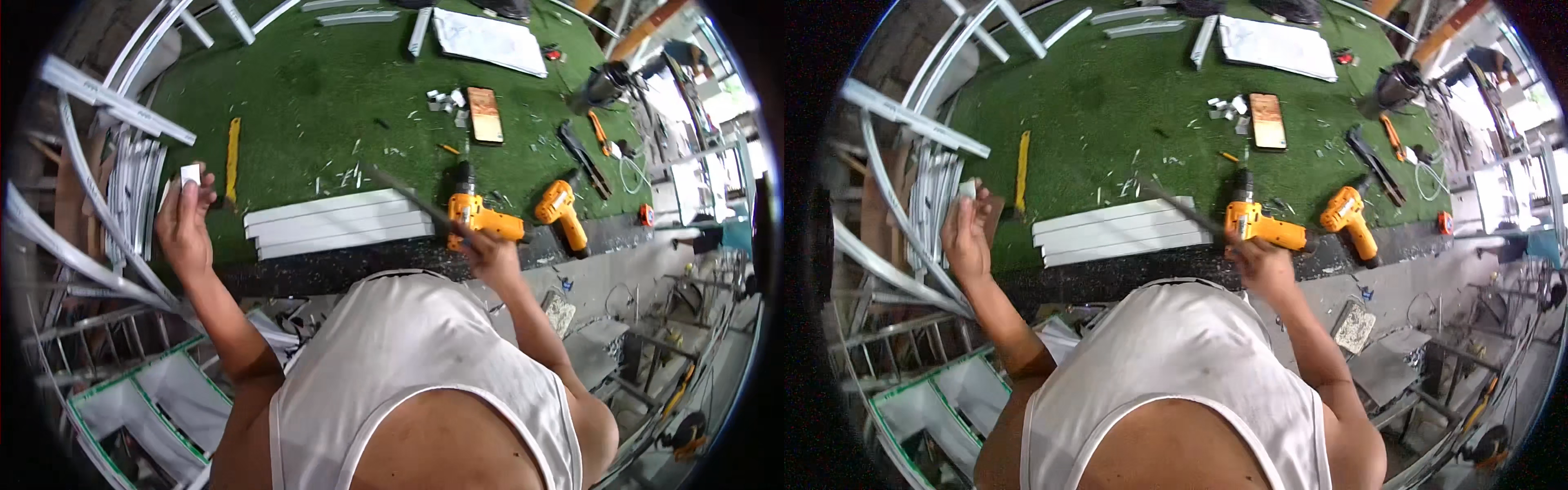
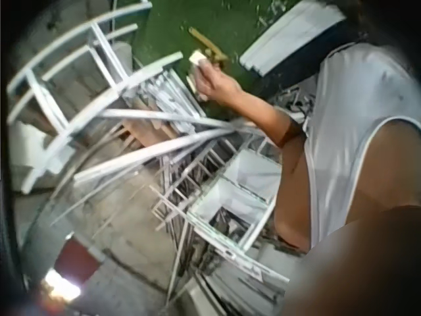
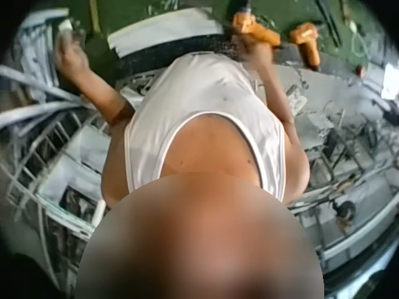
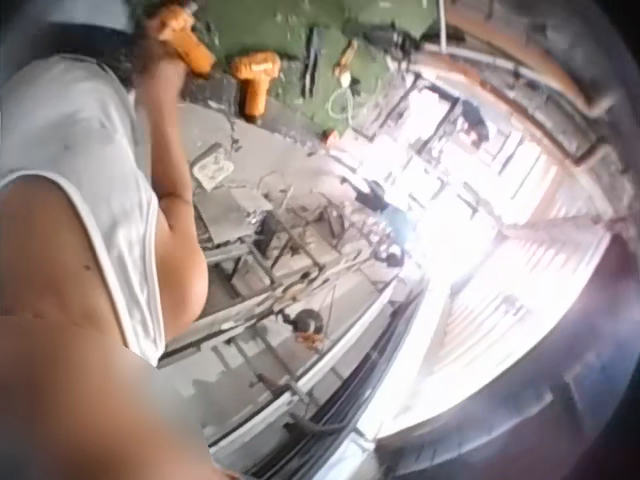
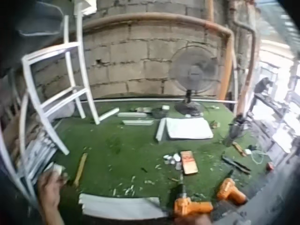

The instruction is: Assembling white metal profiles using a drill, file, and riveter on a workbench.

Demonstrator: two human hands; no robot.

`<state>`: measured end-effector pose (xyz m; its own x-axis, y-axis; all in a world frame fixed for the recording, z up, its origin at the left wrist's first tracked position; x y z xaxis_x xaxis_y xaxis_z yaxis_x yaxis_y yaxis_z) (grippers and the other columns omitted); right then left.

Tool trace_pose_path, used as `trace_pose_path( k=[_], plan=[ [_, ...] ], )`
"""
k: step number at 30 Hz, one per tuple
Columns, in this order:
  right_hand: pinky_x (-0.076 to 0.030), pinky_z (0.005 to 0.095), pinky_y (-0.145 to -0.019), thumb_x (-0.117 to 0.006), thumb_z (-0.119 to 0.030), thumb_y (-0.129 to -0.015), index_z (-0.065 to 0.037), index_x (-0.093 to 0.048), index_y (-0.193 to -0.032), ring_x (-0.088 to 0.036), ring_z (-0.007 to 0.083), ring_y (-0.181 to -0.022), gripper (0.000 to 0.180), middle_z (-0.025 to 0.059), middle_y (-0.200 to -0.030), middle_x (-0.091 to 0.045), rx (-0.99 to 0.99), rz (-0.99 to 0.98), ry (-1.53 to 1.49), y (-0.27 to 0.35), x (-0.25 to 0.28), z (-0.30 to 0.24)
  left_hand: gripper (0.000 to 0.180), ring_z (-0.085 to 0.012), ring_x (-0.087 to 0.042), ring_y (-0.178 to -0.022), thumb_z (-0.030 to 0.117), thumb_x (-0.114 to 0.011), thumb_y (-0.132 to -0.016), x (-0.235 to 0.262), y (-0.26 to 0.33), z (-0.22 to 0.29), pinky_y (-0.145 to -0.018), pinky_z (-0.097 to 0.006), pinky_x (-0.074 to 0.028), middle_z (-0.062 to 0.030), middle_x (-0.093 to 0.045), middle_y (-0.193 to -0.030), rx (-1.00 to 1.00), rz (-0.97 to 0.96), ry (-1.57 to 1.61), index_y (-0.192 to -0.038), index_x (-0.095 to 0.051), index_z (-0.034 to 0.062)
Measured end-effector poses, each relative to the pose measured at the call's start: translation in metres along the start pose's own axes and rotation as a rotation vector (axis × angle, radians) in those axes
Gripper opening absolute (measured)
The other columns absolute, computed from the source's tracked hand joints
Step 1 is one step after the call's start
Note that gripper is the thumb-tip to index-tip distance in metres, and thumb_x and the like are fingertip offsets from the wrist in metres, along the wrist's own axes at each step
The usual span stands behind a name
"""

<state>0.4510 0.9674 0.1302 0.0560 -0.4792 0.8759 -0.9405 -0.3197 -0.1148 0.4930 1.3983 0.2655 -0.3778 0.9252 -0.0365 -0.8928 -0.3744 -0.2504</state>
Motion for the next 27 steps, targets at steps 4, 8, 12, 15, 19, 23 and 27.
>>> trace_pose_path(
  k=[4, 8, 12, 15, 19, 23, 27],
  plan=[
    [-0.047, 0.0366, -0.055, -0.057, -0.013, -0.085, -0.017, -0.057, -0.127, -0.062, 0.0277, -0.066, 0.042, 0.0106, -0.093, -0.068, -0.25, 0.37, -0.117, 0.006, -0.003, 0.091, 0.032, -0.0151, -0.064, -0.071, 0.012, -0.06, -0.088, 0.052, 0.012, -0.041, -0.06, -0.022, -0.049, -0.0101, -0.067, -0.091, 0.223, 0.082, -0.353, -0.116, -0.058, -0.0037],
    [-0.05, 0.04, -0.063, -0.056, -0.017, -0.086, -0.012, -0.058, -0.124, -0.063, 0.0335, -0.073, 0.039, 0.0143, -0.089, -0.067, -0.663, 0.103, 0.278, -0.011, 0.022, 0.124, 0.028, -0.0139, -0.062, -0.065, 0.01, -0.06, -0.087, 0.104, 0.059, -0.121, -0.056, -0.023, -0.048, -0.0089, -0.067, -0.087, 0.446, 0.174, -0.379, -0.113, -0.06, -0.0001],
    [-0.05, 0.0411, -0.071, -0.058, -0.018, -0.085, -0.011, -0.056, -0.125, -0.061, 0.0342, -0.085, 0.041, 0.0172, -0.111, -0.062, -0.376, 0.237, 0.302, -0.032, 0.006, 0.121, 0.011, -0.0112, -0.059, -0.062, 0.009, -0.06, -0.086, 0.117, 0.1, -0.166, -0.052, -0.023, -0.044, -0.005, -0.065, -0.079, 0.498, 0.099, -0.597, -0.094, -0.063, 0.0017],
    [-0.051, 0.0372, -0.072, -0.063, -0.016, -0.082, -0.008, -0.057, -0.123, -0.062, 0.0311, -0.085, 0.041, 0.0151, -0.112, -0.061, -0.088, 0.208, -0.004, -0.063, -0.011, 0.042, 0.009, -0.0103, -0.057, -0.06, 0.009, -0.06, -0.086, 0.108, 0.108, -0.174, -0.051, -0.022, -0.043, -0.0039, -0.064, -0.076, 0.512, 0.099, -0.545, -0.091, -0.063, 0.0018],
    [-0.051, 0.0331, -0.063, -0.064, -0.009, -0.079, -0.007, -0.061, -0.116, -0.062, 0.0267, -0.073, 0.037, 0.0115, -0.103, -0.064, 0.26, -0.087, -0.258, -0.087, -0.07, -0.035, 0.008, -0.0093, -0.055, -0.058, 0.009, -0.06, -0.085, 0.098, 0.109, -0.178, -0.05, -0.022, -0.041, -0.0026, -0.062, -0.072, 0.518, 0.083, -0.495, -0.088, -0.063, 0.0021],
    [-0.051, 0.0345, -0.065, -0.064, -0.015, -0.079, -0.007, -0.063, -0.112, -0.061, 0.0276, -0.073, 0.034, 0.0098, -0.096, -0.064, 0.497, -0.139, -0.283, -0.098, -0.121, -0.064, 0.009, -0.0091, -0.052, -0.055, 0.009, -0.06, -0.085, 0.095, 0.106, -0.177, -0.049, -0.022, -0.039, -0.0022, -0.06, -0.07, 0.507, 0.078, -0.521, -0.09, -0.064, 0.0029],
    [-0.05, 0.0331, -0.07, -0.067, -0.011, -0.075, -0.008, -0.065, -0.108, -0.061, 0.027, -0.078, 0.034, 0.0086, -0.099, -0.063, 0.652, -0.057, -0.238, -0.098, -0.14, -0.069, 0.009, -0.0093, -0.049, -0.053, 0.008, -0.06, -0.084, 0.096, 0.113, -0.19, -0.047, -0.022, -0.037, -0.0026, -0.059, -0.07, 0.595, 0.052, -0.331, -0.092, -0.063, 0.0042]
  ],
)
Point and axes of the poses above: each hand's wrist, its own y-axis away from the middle knuckle, its own x-axis out of the back of the hand, z = x × y, the point moved 2 cm from there along -y, towards the middle knuckle
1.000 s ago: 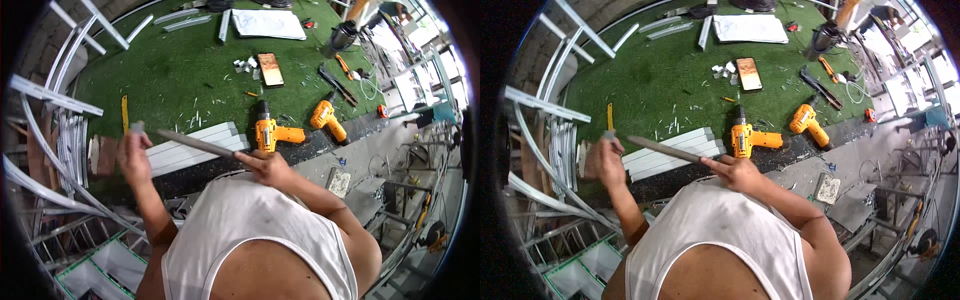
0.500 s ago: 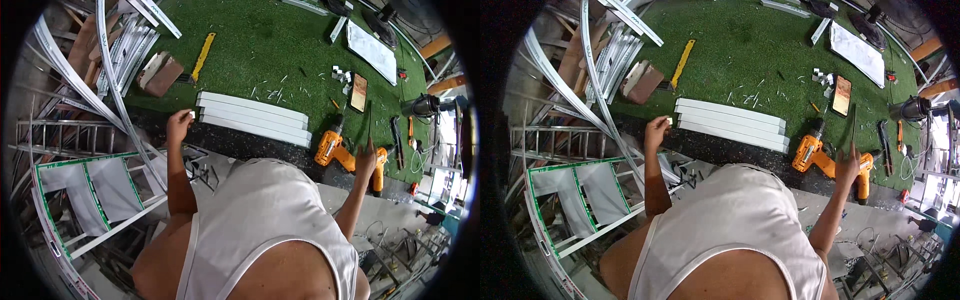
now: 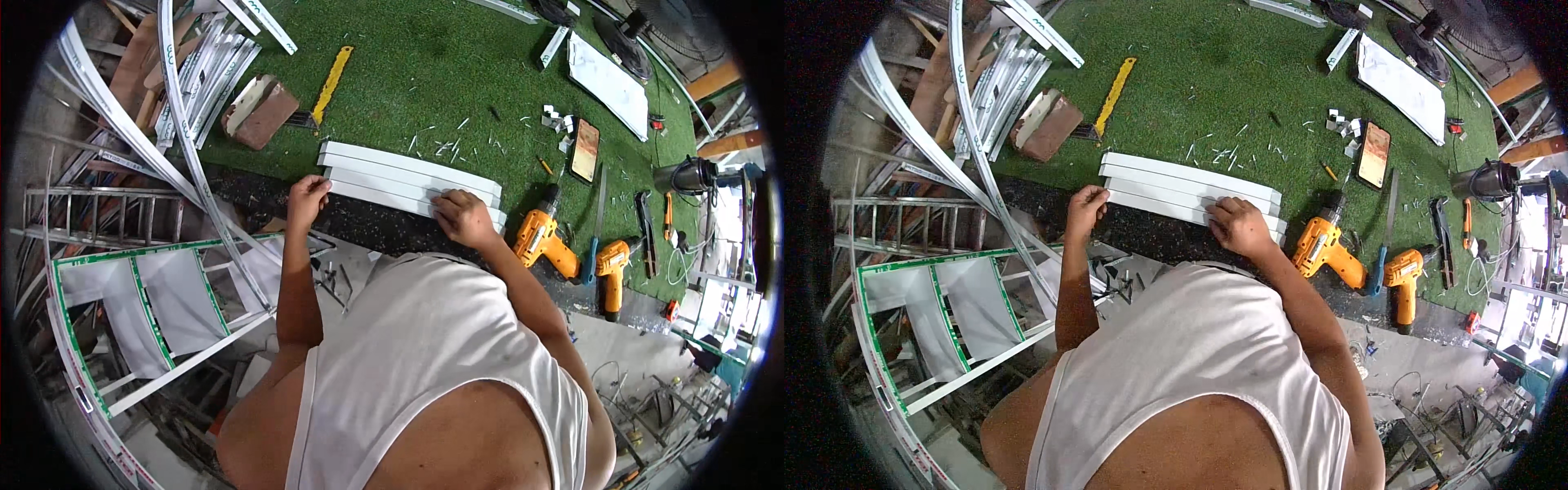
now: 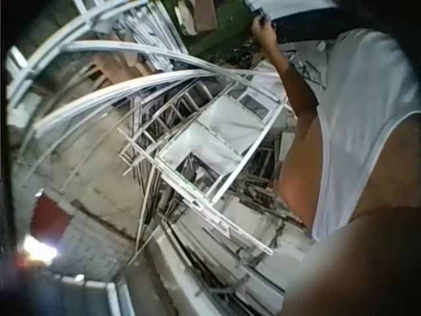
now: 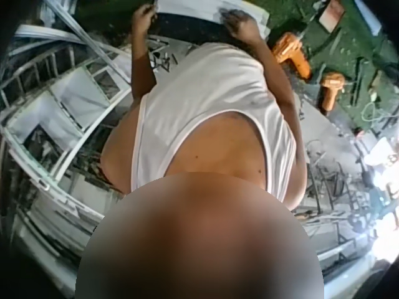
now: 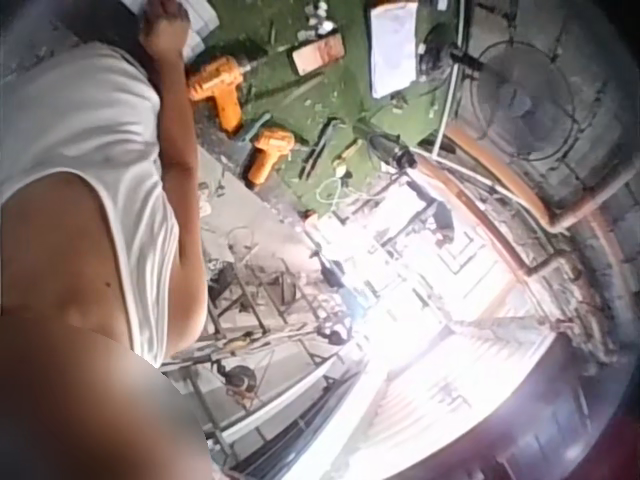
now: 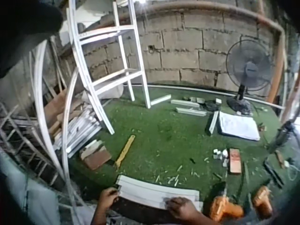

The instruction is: Assembling white metal profiles using a drill, file, and riveter on a workbench.

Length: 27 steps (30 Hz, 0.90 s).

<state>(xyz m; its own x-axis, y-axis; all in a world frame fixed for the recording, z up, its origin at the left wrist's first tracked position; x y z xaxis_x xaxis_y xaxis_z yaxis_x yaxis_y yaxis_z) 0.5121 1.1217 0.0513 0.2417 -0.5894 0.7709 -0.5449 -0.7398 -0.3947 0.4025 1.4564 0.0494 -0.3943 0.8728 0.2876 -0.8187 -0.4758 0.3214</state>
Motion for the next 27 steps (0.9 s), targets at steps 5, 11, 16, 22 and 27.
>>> trace_pose_path(
  k=[5, 11, 16, 22, 27],
  plan=[
    [-0.048, 0.0331, -0.073, -0.066, -0.012, -0.074, -0.009, -0.064, -0.108, -0.059, 0.0269, -0.079, 0.035, 0.0079, -0.098, -0.061, 0.036, -0.002, 0.02, -0.002, 0.003, -0.005, 0.019, -0.0088, -0.048, -0.052, 0.004, -0.059, -0.084, -0.015, 0.008, 0.0, -0.046, -0.021, -0.035, -0.0023, -0.057, -0.069, -0.06, 0.02, 0.001, -0.103, -0.06, 0.0064],
    [-0.048, 0.0339, -0.074, -0.065, -0.016, -0.075, -0.008, -0.062, -0.111, -0.058, 0.0278, -0.079, 0.036, 0.0081, -0.102, -0.059, 0.173, -0.058, 0.114, -0.004, 0.011, -0.014, 0.039, -0.0076, -0.043, -0.05, -0.001, -0.057, -0.082, -0.025, 0.016, 0.003, -0.045, -0.02, -0.032, -0.0014, -0.054, -0.067, -0.131, 0.056, 0.065, -0.119, -0.054, 0.0095],
    [-0.049, 0.0383, -0.067, -0.063, -0.018, -0.079, -0.004, -0.06, -0.112, -0.058, 0.0308, -0.078, 0.035, 0.0115, -0.1, -0.058, 0.061, -0.402, -0.133, 0.024, -0.009, -0.012, 0.043, -0.0055, -0.033, -0.05, -0.003, -0.054, -0.083, -0.029, 0.041, -0.014, -0.045, -0.02, -0.027, 0.0011, -0.051, -0.073, 0.019, 0.037, 0.189, -0.124, -0.051, 0.0075],
    [-0.048, 0.0402, -0.063, -0.064, -0.016, -0.071, -0.003, -0.058, -0.094, -0.057, 0.0302, -0.077, 0.028, 0.0109, -0.091, -0.054, 0.151, -0.116, -0.124, 0.023, -0.02, -0.028, 0.044, -0.0072, -0.04, -0.049, -0.001, -0.053, -0.083, -0.025, 0.032, -0.037, -0.044, -0.02, -0.031, -0.0034, -0.056, -0.082, -0.061, 0.049, 0.087, -0.126, -0.05, 0.0094],
    [-0.049, 0.0398, -0.067, -0.064, -0.015, -0.07, -0.004, -0.058, -0.095, -0.057, 0.0299, -0.082, 0.028, 0.0108, -0.092, -0.054, 0.072, -0.128, -0.105, 0.03, -0.01, -0.029, 0.046, -0.008, -0.041, -0.049, 0.001, -0.054, -0.085, -0.04, 0.037, -0.022, -0.044, -0.021, -0.034, -0.0047, -0.057, -0.083, -0.035, -0.002, 0.037, -0.13, -0.048, 0.0099]
  ],
)
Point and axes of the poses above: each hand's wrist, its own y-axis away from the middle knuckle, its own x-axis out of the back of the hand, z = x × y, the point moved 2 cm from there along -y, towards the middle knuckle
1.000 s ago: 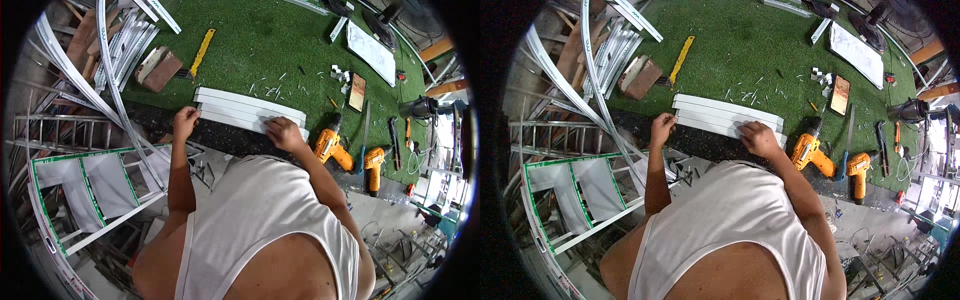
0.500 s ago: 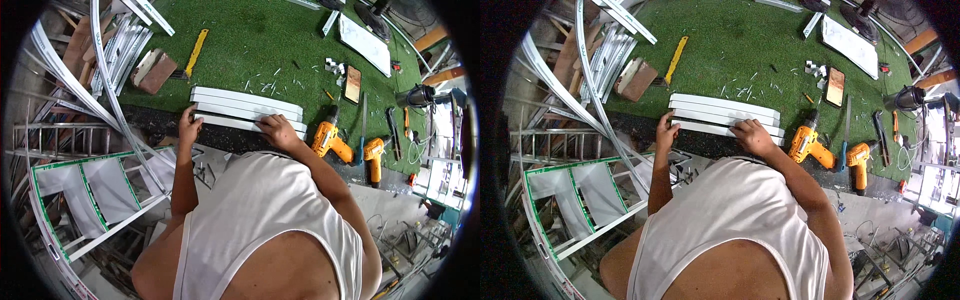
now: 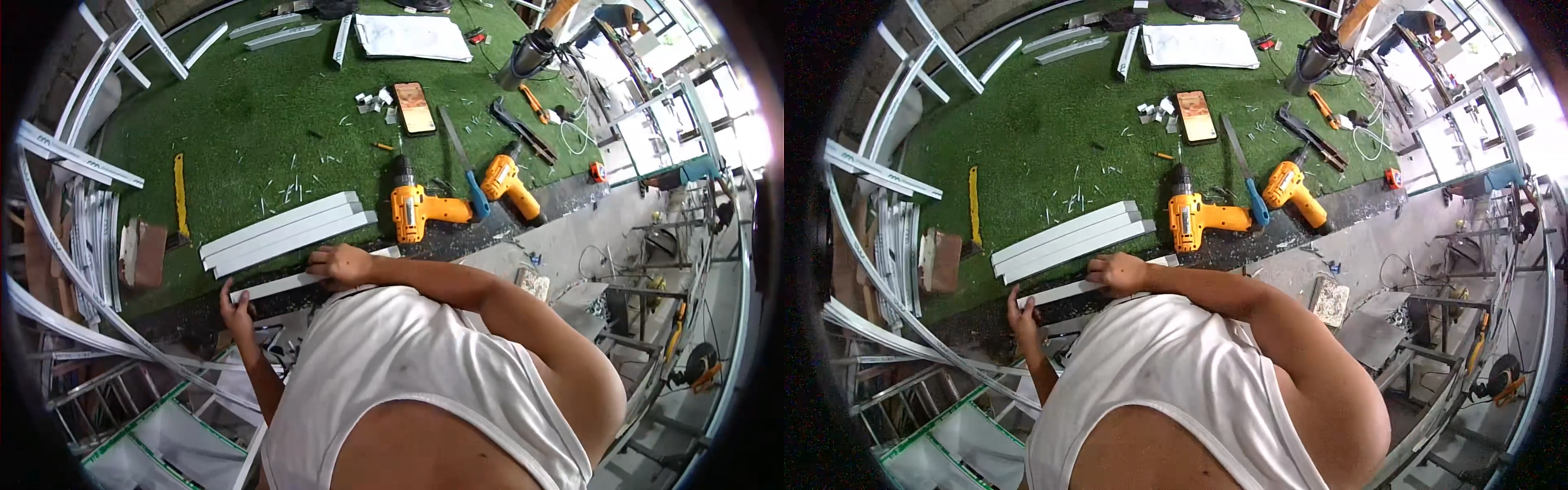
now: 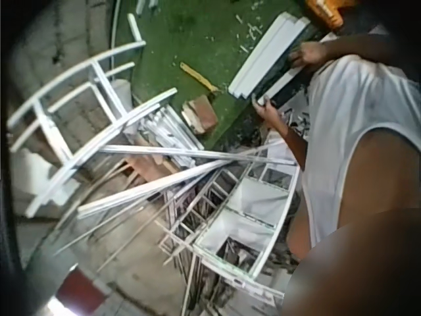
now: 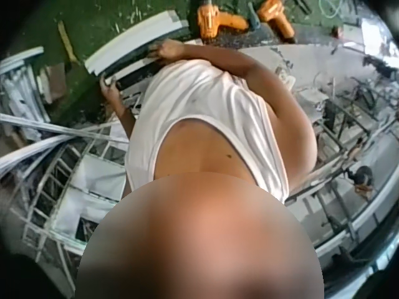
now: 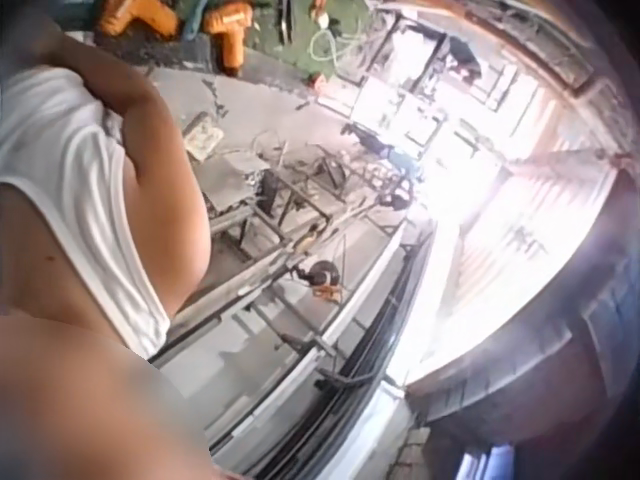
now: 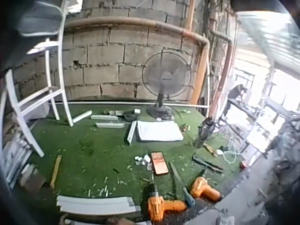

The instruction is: Assembling white metal profiles using a drill, file, and riveter on a workbench.

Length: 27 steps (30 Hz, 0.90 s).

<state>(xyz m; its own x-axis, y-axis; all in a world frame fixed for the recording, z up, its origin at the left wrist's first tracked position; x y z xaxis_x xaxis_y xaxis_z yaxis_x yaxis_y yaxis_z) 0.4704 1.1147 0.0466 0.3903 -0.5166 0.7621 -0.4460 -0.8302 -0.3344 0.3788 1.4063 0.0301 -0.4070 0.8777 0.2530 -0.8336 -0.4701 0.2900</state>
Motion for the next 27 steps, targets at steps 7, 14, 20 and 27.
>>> trace_pose_path(
  k=[7, 14, 20, 27],
  plan=[
    [-0.05, 0.0367, -0.077, -0.056, 0.0, -0.072, -0.007, -0.056, -0.122, -0.059, 0.031, -0.09, 0.051, 0.0131, -0.112, -0.058, -0.514, 0.205, 0.086, 0.047, 0.088, -0.008, 0.05, -0.0084, -0.041, -0.049, 0.001, -0.054, -0.085, -0.003, -0.001, -0.006, -0.044, -0.023, -0.035, -0.0052, -0.056, -0.082, -0.068, 0.049, 0.096, -0.133, -0.045, 0.0092],
    [-0.05, 0.0409, -0.072, -0.068, -0.01, -0.066, -0.01, -0.03, -0.144, -0.059, 0.038, -0.097, 0.087, 0.0183, -0.127, -0.052, -0.828, -0.021, 0.531, 0.138, 0.107, 0.051, 0.053, -0.0091, -0.043, -0.049, -0.002, -0.054, -0.084, -0.005, 0.003, -0.001, -0.046, -0.022, -0.037, -0.0047, -0.055, -0.081, -0.027, 0.002, 0.25, -0.135, -0.043, 0.0099],
    [-0.052, 0.0324, -0.072, -0.067, -0.006, -0.074, -0.004, -0.032, -0.143, -0.062, 0.0264, -0.083, 0.077, 0.0137, -0.117, -0.06, -0.687, 0.288, 0.016, 0.099, 0.128, 0.011, 0.056, -0.0107, -0.051, -0.049, -0.003, -0.054, -0.082, -0.009, 0.006, -0.002, -0.046, -0.025, -0.041, -0.0045, -0.058, -0.075, -0.052, 0.05, 0.186, -0.134, -0.044, 0.0144],
    [-0.05, 0.0242, -0.07, -0.064, -0.001, -0.074, -0.001, -0.06, -0.106, -0.061, 0.0194, -0.076, 0.032, 0.0097, -0.095, -0.064, -0.812, 0.296, -0.851, -0.013, 0.137, -0.095, 0.056, -0.0138, -0.054, -0.047, 0.002, -0.056, -0.08, -0.006, 0.009, -0.004, -0.046, -0.028, -0.042, -0.0052, -0.059, -0.07, -0.02, 0.065, 0.191, -0.133, -0.044, 0.0149]
  ],
)
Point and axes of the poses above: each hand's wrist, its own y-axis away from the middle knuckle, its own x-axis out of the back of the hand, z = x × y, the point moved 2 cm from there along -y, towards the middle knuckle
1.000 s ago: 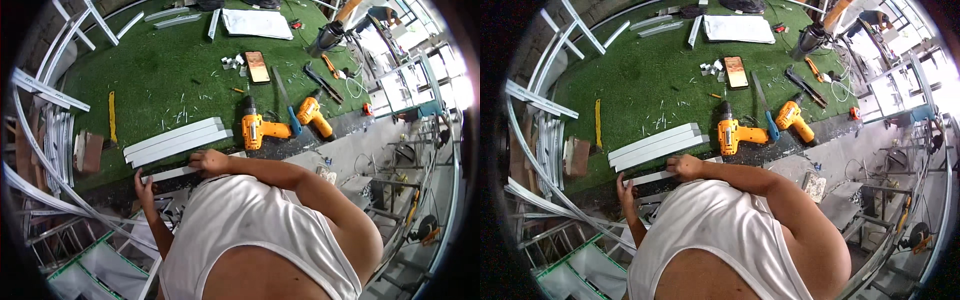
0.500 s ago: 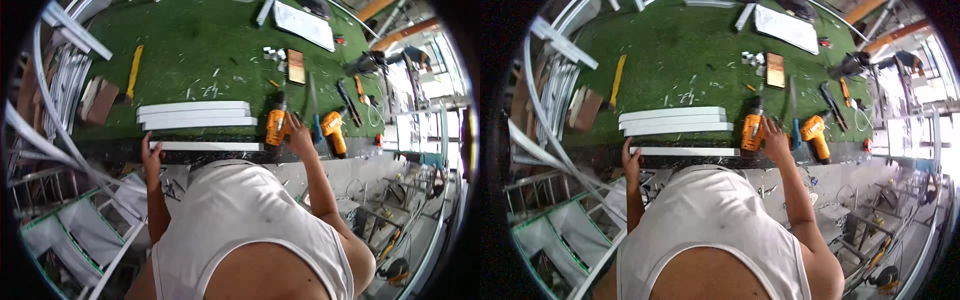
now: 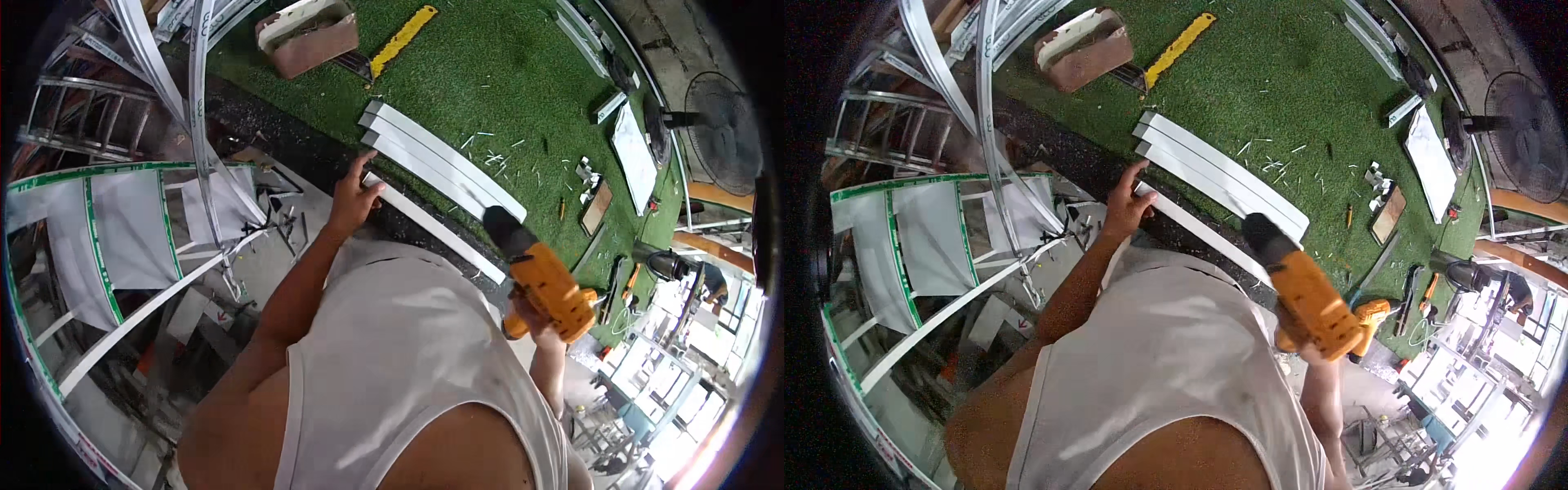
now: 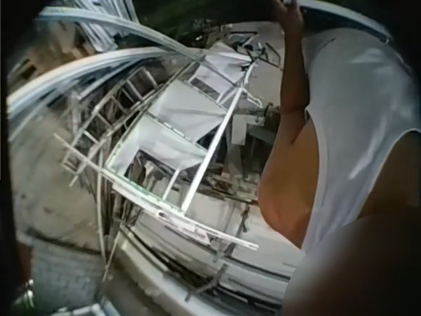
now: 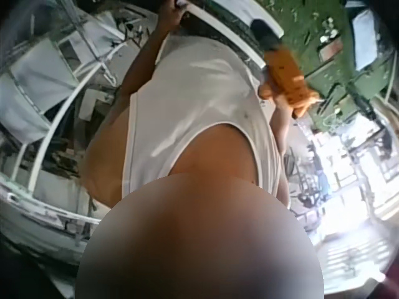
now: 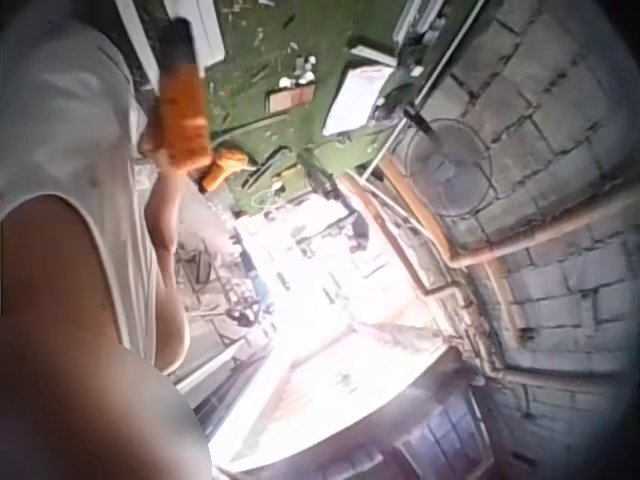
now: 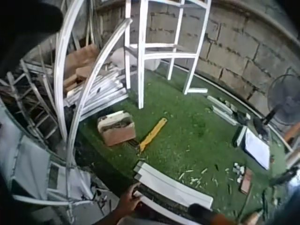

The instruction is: Assembling white metal profiles using a drill, file, and riveter on a workbench.

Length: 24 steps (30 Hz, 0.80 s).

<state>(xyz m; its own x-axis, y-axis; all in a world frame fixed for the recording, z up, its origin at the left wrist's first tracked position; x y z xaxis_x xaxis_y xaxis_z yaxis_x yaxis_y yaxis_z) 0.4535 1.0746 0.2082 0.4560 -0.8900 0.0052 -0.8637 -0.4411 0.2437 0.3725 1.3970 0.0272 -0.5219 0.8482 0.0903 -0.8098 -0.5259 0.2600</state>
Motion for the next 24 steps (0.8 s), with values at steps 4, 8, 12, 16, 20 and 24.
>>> trace_pose_path(
  k=[4, 8, 12, 16, 20, 24],
  plan=[
    [-0.048, 0.025, -0.069, -0.066, -0.003, -0.074, 0.001, -0.062, -0.104, -0.059, 0.0171, -0.075, 0.031, 0.0084, -0.094, -0.064, -0.043, -0.351, 0.389, -0.038, -0.075, -0.018, 0.057, -0.0131, -0.051, -0.049, 0.002, -0.057, -0.08, 0.002, -0.001, 0.005, -0.047, -0.027, -0.042, -0.0049, -0.057, -0.07, 0.073, -0.028, -0.018, -0.133, -0.044, 0.0142],
    [-0.047, 0.0262, -0.067, -0.067, -0.005, -0.073, 0.002, -0.061, -0.107, -0.059, 0.0168, -0.073, 0.035, 0.0086, -0.094, -0.064, -0.089, -0.537, 0.653, -0.062, -0.111, -0.016, 0.057, -0.0123, -0.049, -0.052, 0.001, -0.059, -0.079, 0.006, 0.001, 0.017, -0.049, -0.026, -0.041, -0.0044, -0.055, -0.071, 0.135, -0.06, -0.037, -0.134, -0.045, 0.0137],
    [-0.048, 0.0284, -0.064, -0.07, -0.008, -0.072, 0.003, -0.056, -0.118, -0.061, 0.0194, -0.071, 0.049, 0.0109, -0.095, -0.064, -0.055, -0.575, 0.824, -0.074, -0.125, -0.013, 0.056, -0.0134, -0.047, -0.052, 0.004, -0.059, -0.079, 0.007, -0.001, 0.021, -0.048, -0.028, -0.039, -0.0046, -0.057, -0.071, 0.104, -0.06, -0.093, -0.133, -0.047, 0.0143],
    [-0.047, 0.029, -0.071, -0.068, -0.006, -0.074, 0.003, -0.062, -0.107, -0.057, 0.0161, -0.079, 0.035, 0.0095, -0.097, -0.065, -0.264, -0.573, 0.781, -0.081, -0.136, -0.019, 0.055, -0.0162, -0.055, -0.045, 0.007, -0.058, -0.082, 0.006, -0.001, 0.008, -0.045, -0.032, -0.043, -0.0052, -0.059, -0.067, 0.013, -0.019, -0.099, -0.134, -0.045, 0.0163],
    [-0.046, 0.0287, -0.07, -0.068, -0.007, -0.074, 0.003, -0.061, -0.108, -0.057, 0.0164, -0.079, 0.036, 0.0106, -0.098, -0.065, -0.285, -0.572, 0.751, -0.085, -0.14, -0.022, 0.053, -0.0154, -0.055, -0.045, 0.007, -0.058, -0.082, 0.004, -0.003, 0.003, -0.045, -0.032, -0.043, -0.0057, -0.058, -0.068, 0.025, -0.02, -0.078, -0.132, -0.046, 0.0155],
    [-0.048, 0.0301, -0.065, -0.067, -0.009, -0.074, 0.003, -0.058, -0.113, -0.06, 0.0198, -0.074, 0.042, 0.012, -0.1, -0.065, -0.175, -0.606, 0.783, -0.088, -0.14, -0.021, 0.052, -0.0163, -0.055, -0.047, 0.006, -0.058, -0.082, 0.005, -0.004, 0.007, -0.046, -0.033, -0.043, -0.0064, -0.058, -0.069, 0.037, -0.032, -0.084, -0.131, -0.047, 0.0153]
  ],
)
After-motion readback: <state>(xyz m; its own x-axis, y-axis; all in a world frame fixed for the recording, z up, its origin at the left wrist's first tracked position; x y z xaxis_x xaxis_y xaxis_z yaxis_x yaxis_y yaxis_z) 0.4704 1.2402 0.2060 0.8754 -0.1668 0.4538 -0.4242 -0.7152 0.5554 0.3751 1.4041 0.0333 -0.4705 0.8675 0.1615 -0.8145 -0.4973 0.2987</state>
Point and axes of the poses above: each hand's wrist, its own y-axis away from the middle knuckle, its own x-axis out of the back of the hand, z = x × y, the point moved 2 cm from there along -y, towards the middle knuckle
